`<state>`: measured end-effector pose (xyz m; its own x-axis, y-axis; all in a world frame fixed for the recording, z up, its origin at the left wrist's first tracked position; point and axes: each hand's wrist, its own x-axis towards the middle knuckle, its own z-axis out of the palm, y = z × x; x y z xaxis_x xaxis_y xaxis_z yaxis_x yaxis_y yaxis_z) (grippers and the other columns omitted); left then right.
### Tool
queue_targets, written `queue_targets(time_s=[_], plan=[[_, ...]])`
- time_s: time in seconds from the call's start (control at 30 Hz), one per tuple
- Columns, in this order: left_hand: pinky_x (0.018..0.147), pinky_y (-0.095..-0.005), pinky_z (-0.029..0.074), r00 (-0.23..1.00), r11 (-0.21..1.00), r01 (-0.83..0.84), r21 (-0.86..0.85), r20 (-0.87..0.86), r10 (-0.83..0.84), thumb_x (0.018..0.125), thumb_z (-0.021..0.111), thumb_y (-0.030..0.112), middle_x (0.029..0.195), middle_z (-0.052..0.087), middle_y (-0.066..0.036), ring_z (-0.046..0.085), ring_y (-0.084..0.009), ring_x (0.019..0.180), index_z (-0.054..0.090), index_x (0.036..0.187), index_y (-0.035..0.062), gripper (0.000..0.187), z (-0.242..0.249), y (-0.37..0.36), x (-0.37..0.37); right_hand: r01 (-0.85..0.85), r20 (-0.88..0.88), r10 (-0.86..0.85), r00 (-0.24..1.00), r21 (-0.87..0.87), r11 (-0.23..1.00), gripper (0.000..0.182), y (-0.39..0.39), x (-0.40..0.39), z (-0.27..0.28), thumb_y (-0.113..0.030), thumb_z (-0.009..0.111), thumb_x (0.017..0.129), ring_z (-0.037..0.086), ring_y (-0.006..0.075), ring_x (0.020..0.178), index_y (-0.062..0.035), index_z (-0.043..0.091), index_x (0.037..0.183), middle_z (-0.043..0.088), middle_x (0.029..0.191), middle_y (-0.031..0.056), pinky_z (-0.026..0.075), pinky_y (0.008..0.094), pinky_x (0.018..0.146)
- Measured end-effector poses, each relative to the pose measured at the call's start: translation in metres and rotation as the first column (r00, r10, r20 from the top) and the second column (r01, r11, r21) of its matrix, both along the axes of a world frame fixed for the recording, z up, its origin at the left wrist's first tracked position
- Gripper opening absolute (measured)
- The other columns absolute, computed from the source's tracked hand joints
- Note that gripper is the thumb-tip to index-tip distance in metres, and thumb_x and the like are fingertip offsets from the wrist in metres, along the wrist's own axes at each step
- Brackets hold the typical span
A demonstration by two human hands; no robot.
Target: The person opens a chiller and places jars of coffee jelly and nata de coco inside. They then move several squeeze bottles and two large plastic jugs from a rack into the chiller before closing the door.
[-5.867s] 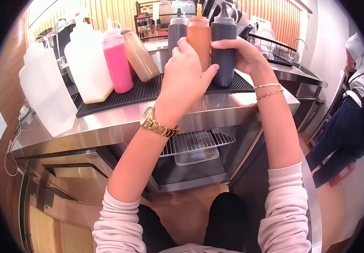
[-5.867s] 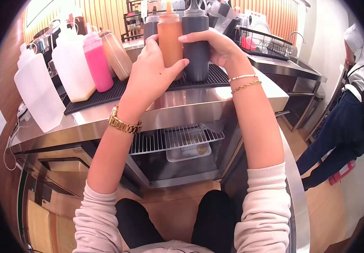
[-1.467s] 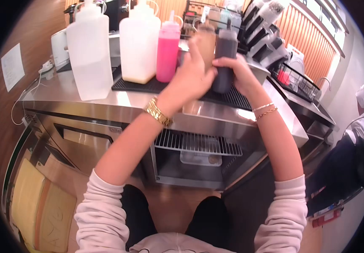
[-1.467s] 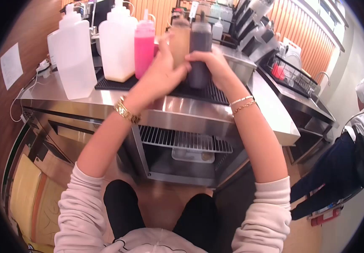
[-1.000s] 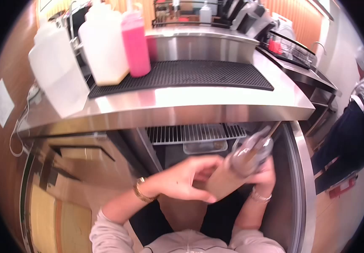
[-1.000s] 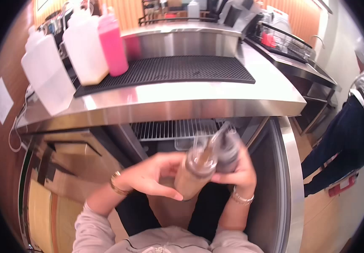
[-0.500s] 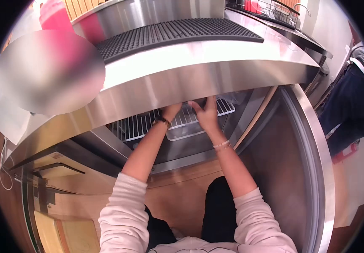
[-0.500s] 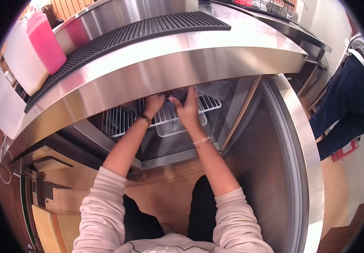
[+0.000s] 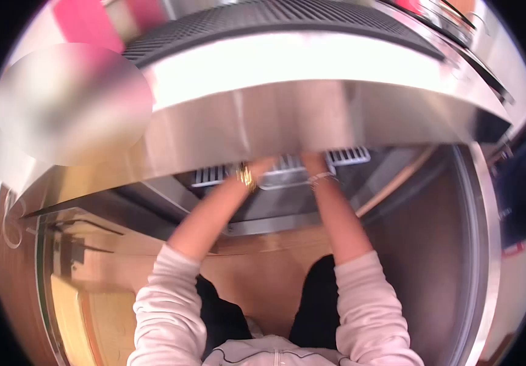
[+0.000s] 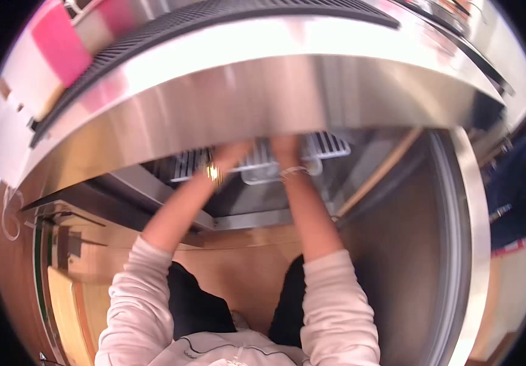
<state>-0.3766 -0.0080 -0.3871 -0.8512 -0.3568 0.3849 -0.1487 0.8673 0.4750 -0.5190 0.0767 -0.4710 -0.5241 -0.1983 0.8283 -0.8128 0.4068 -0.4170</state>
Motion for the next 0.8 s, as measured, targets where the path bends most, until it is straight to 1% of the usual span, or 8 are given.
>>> queue_targets(time_s=[0.1, 0.13, 0.2, 0.27, 0.37, 0.43, 0.6, 0.8], plan=[[0.076, -0.0412, 0.053, 0.970, 0.991, 0.116, 0.071, 0.206, -0.128, 0.090, 0.068, 0.022, 0.094, 0.068, -0.024, 0.067, -0.0371, 0.085, 0.070, 0.100, -0.0010, 0.025, 0.092, 0.070, 0.112, -0.029, 0.046, 0.029, 0.999, -0.005, 1.000, 0.033, 0.013, 0.015, 0.016, -0.010, 0.067, 0.079, 0.059, 0.0436, 0.108, 0.0024, 0.066, 0.110, 0.065, 0.112, 0.0246, 0.045, 0.0502, 0.097], [0.072, -0.0358, 0.054, 0.850, 0.936, 0.298, -0.190, -0.393, -0.350, 0.086, 0.073, 0.017, 0.094, 0.070, -0.017, 0.069, -0.0308, 0.084, 0.070, 0.100, 0.0030, 0.020, 0.100, 0.076, 0.135, -0.032, 0.063, 0.032, 0.998, -0.006, 0.999, 0.034, 0.016, 0.017, 0.021, -0.010, 0.068, 0.079, 0.059, 0.0437, 0.108, 0.0024, 0.066, 0.110, 0.065, 0.112, 0.0248, 0.045, 0.0502, 0.097], [0.067, -0.0373, 0.058, 0.548, 0.790, 0.084, -0.607, -0.635, -0.545, 0.081, 0.071, 0.013, 0.102, 0.069, -0.008, 0.067, -0.0256, 0.089, 0.070, 0.091, 0.0104, 0.010, 0.148, 0.062, 0.189, -0.042, 0.082, 0.043, 0.996, -0.010, 0.999, 0.036, 0.015, 0.020, 0.026, -0.011, 0.068, 0.078, 0.059, 0.0437, 0.109, 0.0026, 0.065, 0.111, 0.064, 0.113, 0.0251, 0.045, 0.0502, 0.097], [0.084, -0.0379, 0.053, 0.368, 0.865, -0.218, -0.453, -0.859, -0.357, 0.090, 0.057, 0.017, 0.109, 0.060, -0.013, 0.059, -0.0275, 0.105, 0.051, 0.108, 0.0021, 0.023, 0.185, 0.042, 0.215, -0.043, 0.098, 0.043, 0.994, 0.002, 0.999, 0.037, 0.015, 0.019, 0.030, -0.011, 0.069, 0.078, 0.058, 0.0438, 0.110, 0.0027, 0.065, 0.112, 0.064, 0.114, 0.0254, 0.045, 0.0503, 0.097], [0.089, -0.0334, 0.047, 0.504, 0.974, -0.203, -0.095, -0.864, 0.020, 0.083, 0.070, 0.002, 0.128, 0.052, -0.013, 0.053, -0.0224, 0.117, 0.037, 0.138, 0.0011, 0.065, 0.275, 0.032, 0.204, -0.051, 0.125, 0.048, 0.991, 0.015, 0.999, 0.040, 0.015, 0.018, 0.034, -0.012, 0.070, 0.077, 0.058, 0.0439, 0.111, 0.0029, 0.064, 0.113, 0.063, 0.115, 0.0259, 0.045, 0.0503, 0.098], [0.084, -0.0363, 0.051, 0.736, 0.886, -0.375, -0.273, -0.669, 0.106, 0.080, 0.081, 0.021, 0.122, 0.057, -0.017, 0.060, -0.0253, 0.108, 0.037, 0.138, 0.0027, 0.075, 0.297, 0.012, 0.189, -0.059, 0.143, 0.056, 0.988, 0.017, 0.998, 0.041, 0.019, 0.020, 0.038, -0.013, 0.071, 0.076, 0.057, 0.0440, 0.112, 0.0031, 0.064, 0.114, 0.063, 0.116, 0.0262, 0.046, 0.0503, 0.098], [0.069, -0.0384, 0.056, 0.763, 0.586, -0.639, -0.498, -0.318, 0.562, 0.087, 0.073, 0.041, 0.103, 0.066, -0.021, 0.069, -0.0286, 0.084, 0.018, 0.150, -0.0017, 0.093, 0.334, 0.021, 0.153, -0.082, 0.178, 0.072, 0.981, 0.048, 0.995, 0.046, 0.026, 0.032, 0.045, -0.014, 0.072, 0.075, 0.056, 0.0442, 0.114, 0.0035, 0.062, 0.116, 0.061, 0.118, 0.0270, 0.046, 0.0504, 0.098], [0.065, -0.0423, 0.060, 0.832, 0.630, -0.535, -0.563, -0.481, 0.277, 0.087, 0.073, 0.036, 0.083, 0.070, -0.024, 0.070, -0.0367, 0.072, 0.014, 0.148, -0.0101, 0.097, 0.329, -0.001, 0.153, -0.006, 0.288, -0.012, 0.958, 0.063, 0.998, 0.053, 0.008, 0.009, 0.014, -0.016, 0.075, 0.072, 0.054, 0.0467, 0.112, 0.0080, 0.054, 0.114, 0.055, 0.117, 0.0306, 0.046, 0.0516, 0.097]])
